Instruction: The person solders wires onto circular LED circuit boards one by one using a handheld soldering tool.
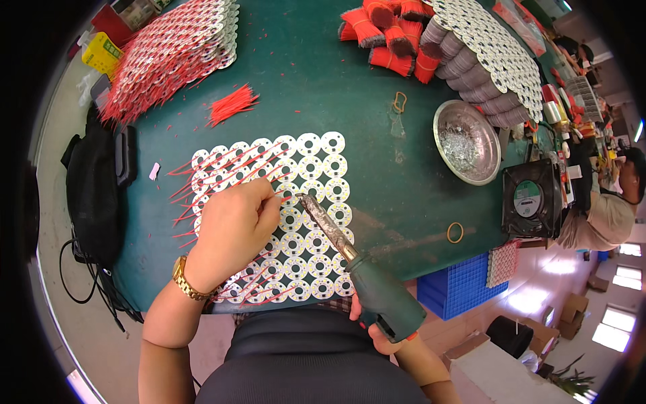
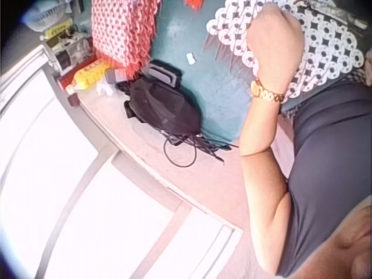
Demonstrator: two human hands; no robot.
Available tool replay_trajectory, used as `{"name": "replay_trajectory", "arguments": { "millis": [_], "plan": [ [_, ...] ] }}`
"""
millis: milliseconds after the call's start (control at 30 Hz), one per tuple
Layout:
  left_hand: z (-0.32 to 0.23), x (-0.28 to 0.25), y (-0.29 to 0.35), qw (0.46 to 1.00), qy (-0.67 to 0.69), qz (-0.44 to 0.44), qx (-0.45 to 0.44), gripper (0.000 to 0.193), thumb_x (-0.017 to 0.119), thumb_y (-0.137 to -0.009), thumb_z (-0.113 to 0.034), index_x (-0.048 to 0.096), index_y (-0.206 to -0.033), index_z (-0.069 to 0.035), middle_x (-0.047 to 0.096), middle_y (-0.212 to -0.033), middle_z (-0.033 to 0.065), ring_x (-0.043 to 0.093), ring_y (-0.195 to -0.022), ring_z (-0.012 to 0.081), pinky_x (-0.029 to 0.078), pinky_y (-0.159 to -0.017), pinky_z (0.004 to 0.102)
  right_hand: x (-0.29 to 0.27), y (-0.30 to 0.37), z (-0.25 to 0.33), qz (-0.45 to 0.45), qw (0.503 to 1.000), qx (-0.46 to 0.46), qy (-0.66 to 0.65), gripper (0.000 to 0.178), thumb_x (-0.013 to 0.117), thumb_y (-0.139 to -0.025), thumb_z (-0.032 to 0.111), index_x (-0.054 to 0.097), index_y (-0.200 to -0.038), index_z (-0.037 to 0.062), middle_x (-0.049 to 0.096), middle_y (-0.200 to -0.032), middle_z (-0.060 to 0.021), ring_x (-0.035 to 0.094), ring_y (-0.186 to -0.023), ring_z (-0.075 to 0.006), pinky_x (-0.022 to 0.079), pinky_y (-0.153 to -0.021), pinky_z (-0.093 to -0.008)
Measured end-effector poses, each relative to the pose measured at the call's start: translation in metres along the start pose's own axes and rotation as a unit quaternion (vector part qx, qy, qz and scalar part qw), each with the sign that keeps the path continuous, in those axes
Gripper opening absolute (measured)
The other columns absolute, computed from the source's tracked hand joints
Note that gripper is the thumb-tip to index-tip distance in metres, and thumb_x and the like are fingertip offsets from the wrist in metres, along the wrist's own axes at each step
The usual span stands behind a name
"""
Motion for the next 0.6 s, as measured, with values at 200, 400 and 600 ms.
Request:
{"name": "replay_trajectory", "arguments": {
  "millis": [200,400,600],
  "plan": [
    [0.000,-0.001,-0.001,1.000,0.003,0.004,0.005,0.018,0.063,-0.086,-0.014,0.058,-0.071,-0.004,0.057,-0.059,0.0135,0.057,-0.053,0.0320,0.043,-0.051,0.0415,0.002,0.000,-0.003,-0.008,1.000,-0.028,0.005,0.088,0.066,-0.074,0.072,0.048,-0.128,0.0039,0.053,-0.089,-0.0069,0.055,-0.079,-0.0185,0.047,-0.068,-0.0313],
    [0.001,0.000,-0.002,1.000,0.010,0.009,0.007,0.017,0.062,-0.085,-0.013,0.058,-0.072,-0.003,0.058,-0.061,0.0140,0.057,-0.054,0.0329,0.043,-0.051,0.0420,0.000,-0.001,0.004,-0.011,0.998,-0.046,0.031,0.081,0.066,-0.078,0.067,0.051,-0.124,0.0020,0.055,-0.087,-0.0084,0.056,-0.076,-0.0176,0.047,-0.061,-0.0282],
    [0.001,-0.001,-0.004,1.000,0.002,0.018,0.005,0.017,0.062,-0.084,-0.013,0.059,-0.072,-0.003,0.058,-0.062,0.0144,0.057,-0.053,0.0331,0.043,-0.051,0.0424,-0.007,0.000,-0.014,-0.012,0.997,-0.069,-0.015,0.076,0.067,-0.079,0.057,0.052,-0.124,-0.0022,0.063,-0.084,-0.0100,0.059,-0.068,-0.0135,0.045,-0.054,-0.0236]
  ]
}}
Point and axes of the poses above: each hand's wrist, its own y-axis away from the middle knuckle, its own x-axis out of the palm, z = x × y, the point moved 3 cm from there along -y, towards the middle knuckle
